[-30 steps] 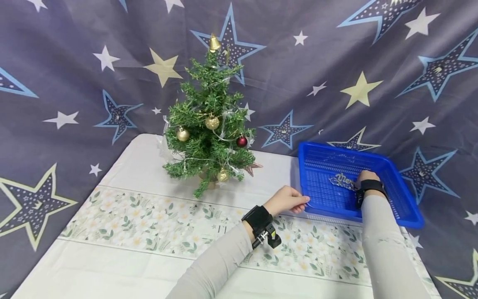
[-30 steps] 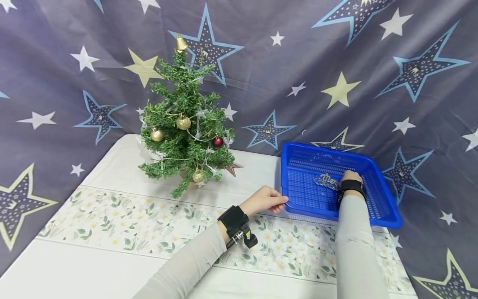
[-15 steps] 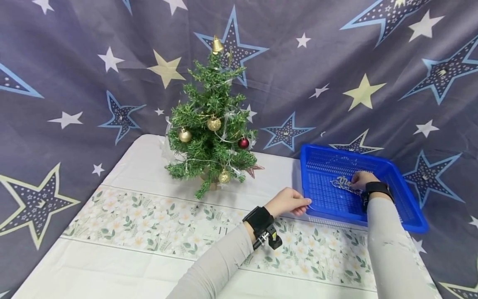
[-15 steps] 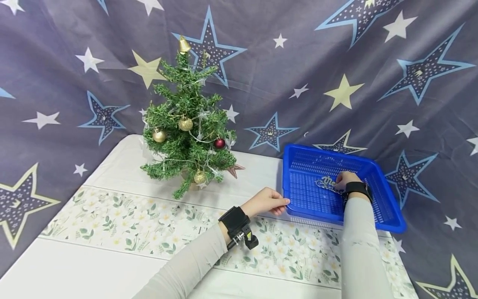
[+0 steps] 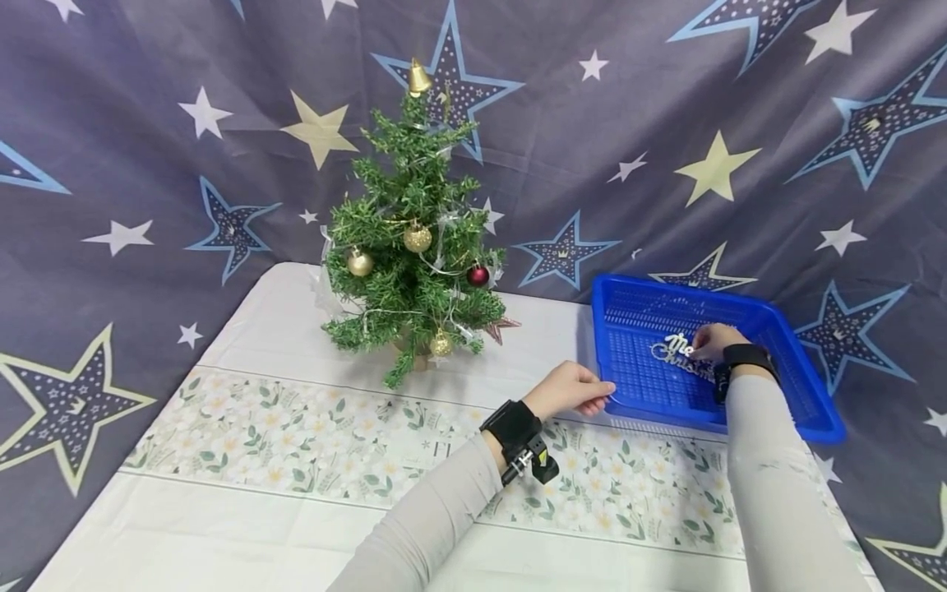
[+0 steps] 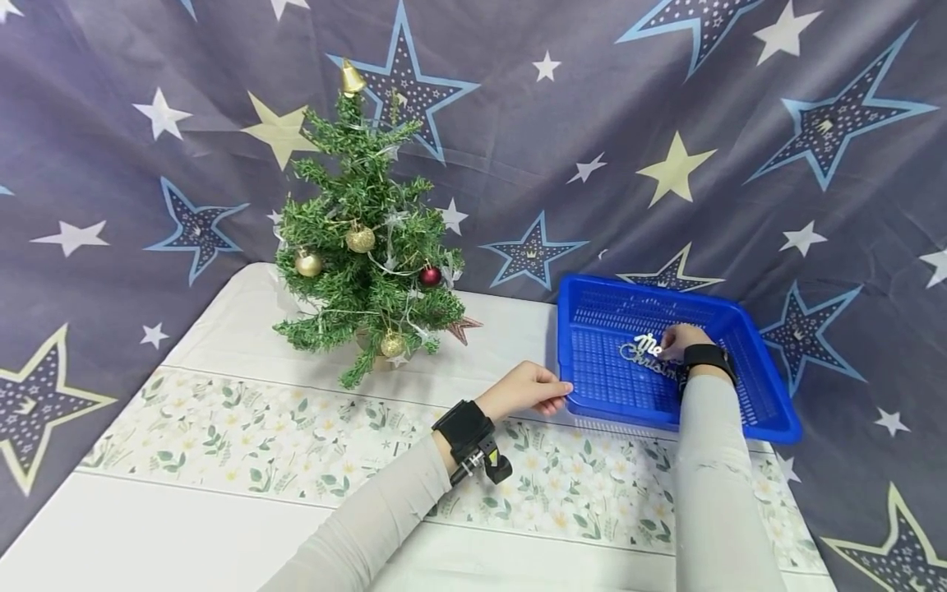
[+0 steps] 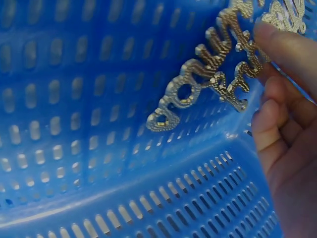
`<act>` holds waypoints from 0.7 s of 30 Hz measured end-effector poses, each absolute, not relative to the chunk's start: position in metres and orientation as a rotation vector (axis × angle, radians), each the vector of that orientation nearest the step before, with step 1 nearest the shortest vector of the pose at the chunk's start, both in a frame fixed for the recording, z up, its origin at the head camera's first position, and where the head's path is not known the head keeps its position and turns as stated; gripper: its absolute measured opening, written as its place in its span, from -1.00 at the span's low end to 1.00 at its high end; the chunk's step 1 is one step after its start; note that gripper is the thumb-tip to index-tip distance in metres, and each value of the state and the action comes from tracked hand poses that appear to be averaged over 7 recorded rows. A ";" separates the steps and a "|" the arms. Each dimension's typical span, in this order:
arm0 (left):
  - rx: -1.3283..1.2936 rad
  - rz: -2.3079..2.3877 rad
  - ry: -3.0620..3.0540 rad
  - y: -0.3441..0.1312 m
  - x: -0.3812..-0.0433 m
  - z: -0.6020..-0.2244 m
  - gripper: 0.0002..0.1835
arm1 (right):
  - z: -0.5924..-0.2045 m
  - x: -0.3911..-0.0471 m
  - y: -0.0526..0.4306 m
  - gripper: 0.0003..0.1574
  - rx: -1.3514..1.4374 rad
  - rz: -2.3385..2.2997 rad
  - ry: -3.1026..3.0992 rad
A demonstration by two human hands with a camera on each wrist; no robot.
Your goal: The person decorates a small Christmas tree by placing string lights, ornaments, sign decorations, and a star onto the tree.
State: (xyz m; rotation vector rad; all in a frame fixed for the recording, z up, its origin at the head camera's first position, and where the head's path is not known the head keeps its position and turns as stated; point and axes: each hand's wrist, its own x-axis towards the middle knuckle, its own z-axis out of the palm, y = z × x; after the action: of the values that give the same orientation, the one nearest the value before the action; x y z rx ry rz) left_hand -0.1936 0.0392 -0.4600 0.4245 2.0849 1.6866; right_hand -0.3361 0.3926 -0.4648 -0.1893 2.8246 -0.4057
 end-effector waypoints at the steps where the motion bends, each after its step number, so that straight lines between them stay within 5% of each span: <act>1: 0.425 1.685 2.086 0.039 -0.193 -0.460 -0.60 | -0.464 -0.336 0.394 -0.77 -0.182 -0.437 2.818; 14: 0.438 1.692 2.074 0.040 -0.197 -0.461 -0.60 | -0.407 -0.308 0.370 -0.77 -0.393 -0.536 2.973; 21: 0.638 1.297 2.555 0.033 -0.191 -0.448 -0.53 | -0.365 -0.274 0.332 -0.77 -0.504 -0.690 3.236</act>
State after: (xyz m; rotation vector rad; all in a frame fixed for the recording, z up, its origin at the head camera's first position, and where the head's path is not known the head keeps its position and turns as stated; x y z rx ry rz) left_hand -0.1913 0.0326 -0.4484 0.6377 2.5554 1.2967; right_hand -0.2743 0.3323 -0.3647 -0.5037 3.2364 -0.6904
